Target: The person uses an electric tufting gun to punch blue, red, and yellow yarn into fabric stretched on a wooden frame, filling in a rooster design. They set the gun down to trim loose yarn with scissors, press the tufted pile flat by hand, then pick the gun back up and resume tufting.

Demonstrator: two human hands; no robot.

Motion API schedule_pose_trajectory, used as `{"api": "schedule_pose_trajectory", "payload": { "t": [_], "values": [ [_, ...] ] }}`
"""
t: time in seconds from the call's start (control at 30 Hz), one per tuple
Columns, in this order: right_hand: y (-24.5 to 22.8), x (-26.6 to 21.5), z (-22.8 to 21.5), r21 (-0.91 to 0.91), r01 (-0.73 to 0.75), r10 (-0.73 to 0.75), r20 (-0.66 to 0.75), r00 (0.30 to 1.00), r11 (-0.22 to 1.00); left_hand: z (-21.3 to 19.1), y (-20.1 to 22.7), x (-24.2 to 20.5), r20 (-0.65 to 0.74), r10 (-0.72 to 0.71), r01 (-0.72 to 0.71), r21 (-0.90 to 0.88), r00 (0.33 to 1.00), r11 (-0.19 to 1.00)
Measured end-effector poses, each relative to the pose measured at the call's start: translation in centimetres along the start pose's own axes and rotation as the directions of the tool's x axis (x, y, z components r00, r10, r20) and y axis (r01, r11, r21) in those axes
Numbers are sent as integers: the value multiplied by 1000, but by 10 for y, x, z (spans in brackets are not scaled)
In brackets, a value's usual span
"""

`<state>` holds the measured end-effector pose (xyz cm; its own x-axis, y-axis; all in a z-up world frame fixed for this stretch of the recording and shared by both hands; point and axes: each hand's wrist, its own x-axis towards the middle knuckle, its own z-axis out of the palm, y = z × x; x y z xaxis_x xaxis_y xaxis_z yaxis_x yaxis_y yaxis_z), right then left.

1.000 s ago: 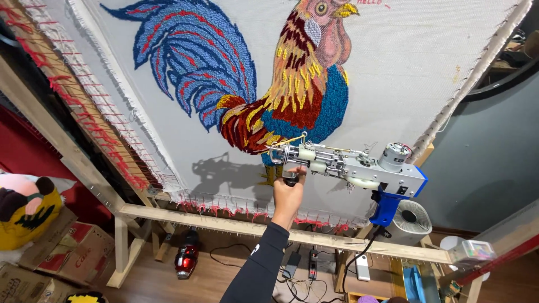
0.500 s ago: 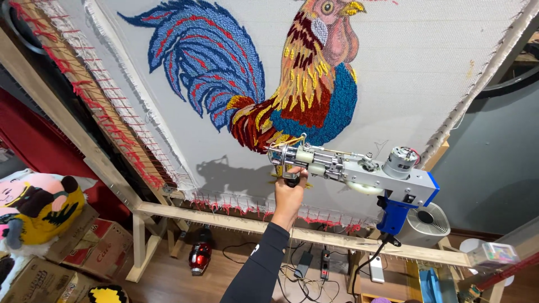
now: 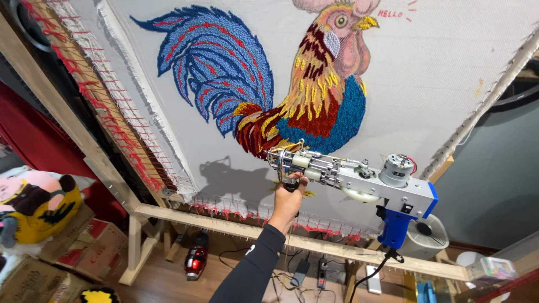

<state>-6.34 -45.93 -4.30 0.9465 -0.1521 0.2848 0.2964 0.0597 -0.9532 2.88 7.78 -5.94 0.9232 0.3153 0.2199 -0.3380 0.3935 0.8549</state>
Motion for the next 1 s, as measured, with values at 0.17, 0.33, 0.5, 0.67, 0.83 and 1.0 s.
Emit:
{"api": "schedule_pose_trajectory", "payload": {
  "t": [0.17, 0.33, 0.5, 0.67, 0.83, 1.0],
  "values": [
    [0, 12, 45, 28, -46, 47, -3, 999, 999, 1, -2, 15, 6, -49, 49, -70, 999, 996],
    [9, 7, 175, 30, -144, 141, 80, 987, 989, -2, -17, 38, 34, -75, 80, -200, 997, 977],
    [5, 9, 243, -114, -238, 258, 215, 942, 965, -21, -27, 56, 88, -82, 99, -217, 993, 971],
    [8, 11, 281, -210, -391, 426, 159, 891, 896, -41, -15, 59, 107, -202, 210, -69, 973, 975],
    [23, 0, 305, -54, -459, 461, 154, 874, 887, -66, -21, 71, 180, -258, 261, 10, 949, 965],
    [44, -3, 309, 36, -487, 479, 134, 868, 873, -66, -4, 72, 204, -333, 326, 70, 921, 943]
  ]
}}
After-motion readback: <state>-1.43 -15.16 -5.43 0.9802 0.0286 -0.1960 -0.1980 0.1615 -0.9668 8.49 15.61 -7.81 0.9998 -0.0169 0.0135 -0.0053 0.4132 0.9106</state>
